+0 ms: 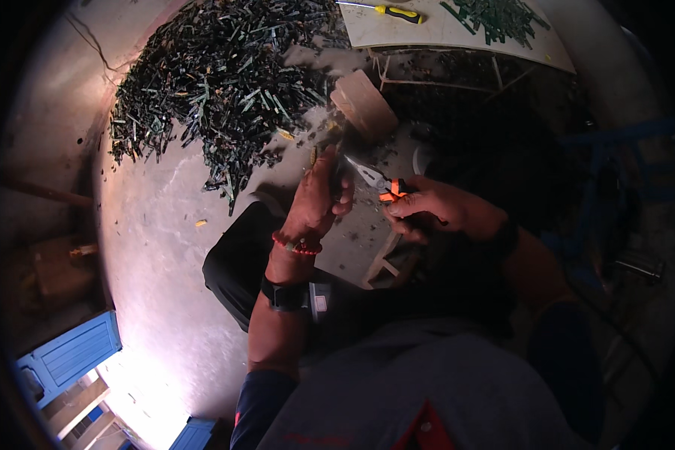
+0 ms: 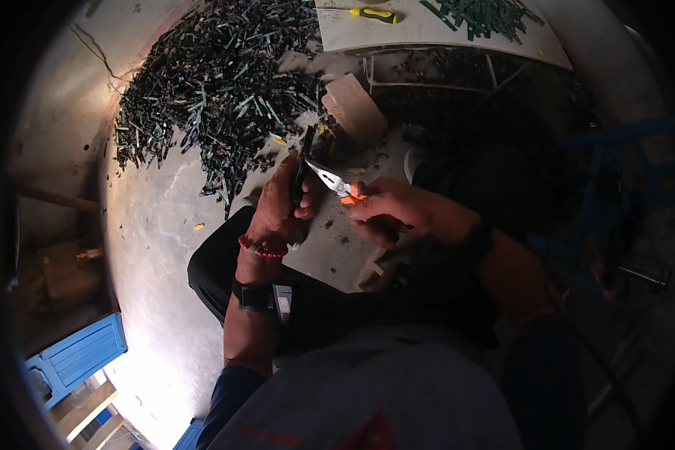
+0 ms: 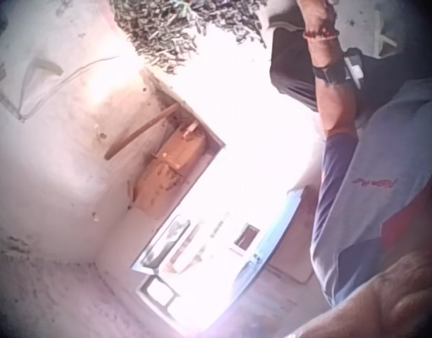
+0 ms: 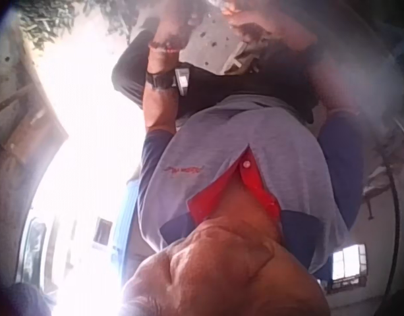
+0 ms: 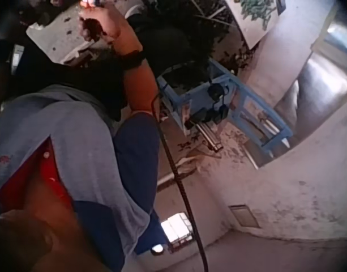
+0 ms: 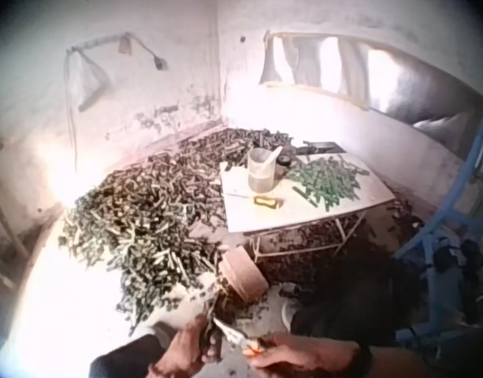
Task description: The person uses pliers and a screwdriver to remove components from a small electronic device, placing the extracted parts onto a table. The workspace contains a large pile of similar disassembled components on the floor.
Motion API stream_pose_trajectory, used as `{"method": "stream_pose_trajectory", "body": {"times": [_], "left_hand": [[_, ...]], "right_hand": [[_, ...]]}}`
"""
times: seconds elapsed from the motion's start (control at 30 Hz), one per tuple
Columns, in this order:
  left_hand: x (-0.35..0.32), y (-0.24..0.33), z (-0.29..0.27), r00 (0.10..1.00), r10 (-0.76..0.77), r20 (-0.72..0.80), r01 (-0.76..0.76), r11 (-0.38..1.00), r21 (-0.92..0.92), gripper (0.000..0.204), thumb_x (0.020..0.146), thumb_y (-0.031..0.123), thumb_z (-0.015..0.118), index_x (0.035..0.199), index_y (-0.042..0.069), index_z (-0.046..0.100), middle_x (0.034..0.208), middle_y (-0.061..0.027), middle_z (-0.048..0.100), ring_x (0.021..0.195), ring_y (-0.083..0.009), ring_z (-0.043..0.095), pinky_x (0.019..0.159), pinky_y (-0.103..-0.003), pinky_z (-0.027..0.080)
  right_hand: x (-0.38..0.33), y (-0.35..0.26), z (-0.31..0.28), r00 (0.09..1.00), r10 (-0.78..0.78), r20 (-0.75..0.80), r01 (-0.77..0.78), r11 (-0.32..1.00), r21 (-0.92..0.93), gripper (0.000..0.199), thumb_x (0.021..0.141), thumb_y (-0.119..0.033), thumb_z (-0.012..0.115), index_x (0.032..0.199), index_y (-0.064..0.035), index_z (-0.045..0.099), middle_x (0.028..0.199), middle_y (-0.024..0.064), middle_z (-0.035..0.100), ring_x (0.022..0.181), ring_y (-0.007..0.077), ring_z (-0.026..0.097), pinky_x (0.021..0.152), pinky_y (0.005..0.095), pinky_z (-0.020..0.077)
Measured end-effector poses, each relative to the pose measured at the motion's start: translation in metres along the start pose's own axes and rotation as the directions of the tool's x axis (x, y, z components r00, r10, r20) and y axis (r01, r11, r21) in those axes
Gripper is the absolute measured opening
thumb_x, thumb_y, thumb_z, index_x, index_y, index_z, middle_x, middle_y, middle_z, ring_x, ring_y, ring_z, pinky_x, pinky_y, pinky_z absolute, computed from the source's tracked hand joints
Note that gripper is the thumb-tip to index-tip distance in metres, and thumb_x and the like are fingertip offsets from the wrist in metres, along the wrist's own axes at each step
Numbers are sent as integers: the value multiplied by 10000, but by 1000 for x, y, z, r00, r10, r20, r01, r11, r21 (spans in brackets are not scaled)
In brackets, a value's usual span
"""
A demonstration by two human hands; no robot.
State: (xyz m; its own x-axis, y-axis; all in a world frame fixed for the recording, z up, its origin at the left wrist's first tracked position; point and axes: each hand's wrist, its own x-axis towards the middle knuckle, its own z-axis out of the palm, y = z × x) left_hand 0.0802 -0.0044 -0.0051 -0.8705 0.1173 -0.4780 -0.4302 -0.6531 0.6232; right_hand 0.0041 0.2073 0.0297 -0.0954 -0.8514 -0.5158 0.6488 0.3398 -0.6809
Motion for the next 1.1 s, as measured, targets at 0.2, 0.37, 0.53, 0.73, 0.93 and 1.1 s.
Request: {"method": "stream_pose_trajectory", "body": {"times": [0.2, 0.37, 0.53, 0.73, 0.93, 1.1], "left_hand": [[14, -8, -8, 996, 51, -79, -51, 999, 7, 455, 965, 471, 356, 778, 76, 485, 557, -34, 424, 435, -128, 347, 407, -247, 273], [26, -3, -26, 982, -82, -170, 41, 972, -231, 440, 954, 472, 373, 819, 78, 517, 653, -41, 510, 501, -126, 417, 427, -262, 322], [14, -1, -7, 969, 57, -241, -59, 998, 0, 461, 946, 504, 355, 857, 93, 544, 609, -21, 490, 473, -117, 393, 420, -256, 295], [14, -5, 1, 930, 149, -337, -62, 965, 254, 490, 937, 497, 370, 743, 77, 533, 546, -11, 459, 415, -111, 362, 405, -232, 294], [9, -10, -2, 951, 120, -285, -21, 944, 328, 427, 962, 445, 340, 813, 94, 530, 529, 14, 410, 412, -92, 327, 391, -243, 263], [2, -3, 11, 983, 12, -184, -28, 996, -87, 409, 975, 446, 330, 842, 98, 499, 537, -1, 390, 412, -95, 329, 387, -223, 246]], "right_hand": [[13, 5, 9, 929, -149, -339, -15, 900, -436, 161, 854, -187, 563, 825, -28, 566, 592, 35, 518, 559, 133, 524, 520, 290, 432], [26, 20, 6, 626, -725, -286, -96, 293, -951, 159, 776, -132, 654, 843, -20, 564, 675, 134, 582, 621, 304, 608, 577, 372, 479], [25, 20, 4, 534, -815, -224, -172, 154, -973, 199, 739, -138, 679, 867, -25, 576, 718, 149, 604, 661, 338, 614, 586, 415, 494], [20, 23, 1, 667, -695, -269, -150, 227, -962, 189, 781, -163, 658, 841, -9, 568, 656, 108, 601, 600, 275, 615, 556, 378, 487], [1, -3, -3, 991, -6, -135, -33, 960, -280, 187, 859, -199, 531, 753, -45, 535, 685, 44, 548, 543, 117, 513, 454, 264, 385], [-6, -4, -2, 983, 45, 176, -68, 990, 127, 254, 893, -257, 492, 762, -42, 525, 639, 55, 513, 533, 129, 506, 450, 254, 372]]}}
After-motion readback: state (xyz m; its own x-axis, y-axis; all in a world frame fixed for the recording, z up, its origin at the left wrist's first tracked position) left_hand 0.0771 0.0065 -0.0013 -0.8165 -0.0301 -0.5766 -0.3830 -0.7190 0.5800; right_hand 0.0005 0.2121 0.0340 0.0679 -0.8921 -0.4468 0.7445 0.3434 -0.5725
